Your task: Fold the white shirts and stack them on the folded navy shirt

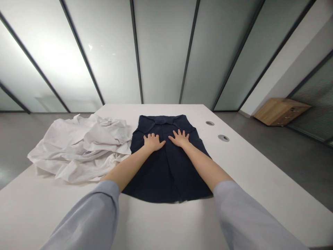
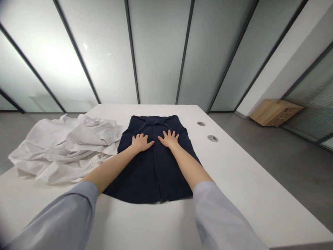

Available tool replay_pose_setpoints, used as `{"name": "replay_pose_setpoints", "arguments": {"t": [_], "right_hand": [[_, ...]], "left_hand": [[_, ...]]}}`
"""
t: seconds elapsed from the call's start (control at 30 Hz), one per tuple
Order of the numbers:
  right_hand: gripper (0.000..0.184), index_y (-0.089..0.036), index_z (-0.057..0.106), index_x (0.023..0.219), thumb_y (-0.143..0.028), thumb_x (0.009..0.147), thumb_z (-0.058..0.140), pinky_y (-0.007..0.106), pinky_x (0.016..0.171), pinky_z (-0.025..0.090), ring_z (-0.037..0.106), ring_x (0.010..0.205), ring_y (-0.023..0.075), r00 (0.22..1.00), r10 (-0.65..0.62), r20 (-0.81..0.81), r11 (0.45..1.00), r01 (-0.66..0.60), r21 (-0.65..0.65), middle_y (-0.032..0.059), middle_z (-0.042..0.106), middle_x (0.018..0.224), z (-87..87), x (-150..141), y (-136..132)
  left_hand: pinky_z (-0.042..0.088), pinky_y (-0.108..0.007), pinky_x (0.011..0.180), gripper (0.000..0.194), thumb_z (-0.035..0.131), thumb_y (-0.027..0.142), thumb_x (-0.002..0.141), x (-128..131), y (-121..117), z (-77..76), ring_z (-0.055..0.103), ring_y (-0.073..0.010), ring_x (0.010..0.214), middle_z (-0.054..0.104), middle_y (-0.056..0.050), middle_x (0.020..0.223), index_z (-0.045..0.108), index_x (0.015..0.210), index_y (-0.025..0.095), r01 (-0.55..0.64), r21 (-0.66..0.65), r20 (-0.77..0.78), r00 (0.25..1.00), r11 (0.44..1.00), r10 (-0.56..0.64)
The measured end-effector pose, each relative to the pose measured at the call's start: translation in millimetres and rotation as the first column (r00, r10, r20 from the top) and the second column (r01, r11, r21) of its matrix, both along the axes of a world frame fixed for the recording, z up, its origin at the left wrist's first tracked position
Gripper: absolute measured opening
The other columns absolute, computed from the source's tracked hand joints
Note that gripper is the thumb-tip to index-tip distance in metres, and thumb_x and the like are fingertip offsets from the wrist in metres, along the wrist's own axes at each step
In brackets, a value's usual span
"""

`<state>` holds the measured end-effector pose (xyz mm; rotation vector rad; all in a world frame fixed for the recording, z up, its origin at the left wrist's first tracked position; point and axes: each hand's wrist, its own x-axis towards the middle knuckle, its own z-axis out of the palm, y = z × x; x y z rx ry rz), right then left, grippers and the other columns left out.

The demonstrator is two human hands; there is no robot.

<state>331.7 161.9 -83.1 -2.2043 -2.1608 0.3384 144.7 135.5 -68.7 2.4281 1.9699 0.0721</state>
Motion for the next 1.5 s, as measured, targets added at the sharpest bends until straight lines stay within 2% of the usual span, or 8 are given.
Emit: {"name": "replay_pose_setpoints", "arguments": {"t": [0.17,0.3,0.57,0.73,0.93,1.3,1.4,1.5], "right_hand": [[0.07,-0.021,0.028,0.151,-0.06,0.093,0.02,0.057,0.111,0.013,0.013,0.143,0.0366,0.999,0.036,0.019,0.993,-0.038,0.112,0.0124,0.019,0.158,4.2,4.9,17.6],[0.061,-0.019,0.033,0.148,-0.049,0.095,0.027,0.052,0.112,0.016,0.02,0.141,0.0318,0.997,0.036,0.063,0.961,-0.052,0.272,0.0126,0.031,0.153,1.4,5.6,11.4],[0.063,-0.019,0.035,0.148,-0.053,0.095,0.029,0.053,0.112,0.018,0.023,0.141,0.0341,0.988,0.131,0.08,0.977,-0.142,0.157,0.0148,0.028,0.154,-1.0,20.0,-34.4],[0.062,-0.02,0.04,0.145,-0.055,0.094,0.032,0.051,0.111,0.022,0.027,0.14,0.034,0.966,0.219,0.139,0.966,-0.234,0.108,0.0144,0.03,0.154,4.8,34.6,-67.1],[0.062,-0.025,0.039,0.146,-0.058,0.095,0.03,0.056,0.109,0.026,0.027,0.14,0.0346,0.979,0.182,0.096,0.976,-0.191,0.103,0.0123,0.031,0.154,-1.1,45.7,-85.6],[0.055,-0.022,0.041,0.143,-0.05,0.096,0.037,0.054,0.11,0.025,0.027,0.14,0.0302,0.989,0.143,0.034,0.975,-0.147,0.166,0.0121,0.033,0.153,-0.2,41.8,-75.9],[0.045,-0.019,0.052,0.129,-0.044,0.093,0.047,0.045,0.101,0.037,0.044,0.127,0.029,0.988,0.149,0.036,0.945,-0.154,0.287,0.0146,0.049,0.138,1.7,42.8,-78.4],[0.023,-0.019,0.064,0.1,-0.036,0.091,0.052,0.036,0.088,0.043,0.056,0.104,0.0254,0.976,0.199,0.091,0.915,-0.218,0.339,0.0115,0.062,0.11,6.3,42.8,-84.4]], "left_hand": [[0.015,-0.066,0.109,0.086,0.019,0.076,0.083,-6.2,14.9,-8.0,0.015,-0.0408,0.143,0.017,-0.013,0.159,0.028,0.151,0.023,-0.033,-0.137,0.02,0.999,0.99,0.036],[0.011,-0.064,0.111,0.086,0.018,0.075,0.084,-9.0,25.9,-11.7,0.014,-0.0376,0.144,0.017,-0.013,0.159,0.027,0.151,0.022,-0.006,-0.085,0.041,0.999,0.996,0.01],[0.017,-0.058,0.112,0.076,0.024,0.064,0.09,-15.4,-1.4,-12.5,0.016,-0.0353,0.144,0.018,-0.015,0.158,0.028,0.15,0.018,0.032,-0.05,0.045,0.999,0.998,-0.029],[0.025,-0.049,0.111,0.069,0.03,0.06,0.091,-26.4,-29.2,-4.4,0.026,-0.0331,0.141,0.024,-0.014,0.157,0.036,0.146,0.019,0.166,-0.061,0.02,0.986,0.984,-0.165],[0.04,-0.046,0.098,0.06,0.039,0.06,0.089,-38.6,-51.9,2.6,0.048,-0.0329,0.122,0.05,-0.017,0.133,0.052,0.128,0.017,0.091,0.026,-0.002,0.996,0.995,-0.091],[0.039,-0.039,0.098,0.049,0.034,0.049,0.095,-47.3,-33.4,-10.0,0.053,-0.0275,0.115,0.055,-0.014,0.122,0.055,0.124,0.016,0.118,0.114,0.064,0.99,0.986,-0.126],[0.041,-0.037,0.095,0.04,0.04,0.042,0.094,-50.7,-37.8,-9.7,0.053,-0.0265,0.113,0.057,-0.013,0.118,0.056,0.119,0.015,0.128,0.162,0.086,0.986,0.979,-0.143],[0.044,-0.034,0.088,0.029,0.05,0.038,0.088,-53.2,-45.7,-6.5,0.055,-0.0256,0.108,0.06,-0.011,0.111,0.059,0.106,0.018,0.154,0.21,0.088,0.98,0.965,-0.176]]}}
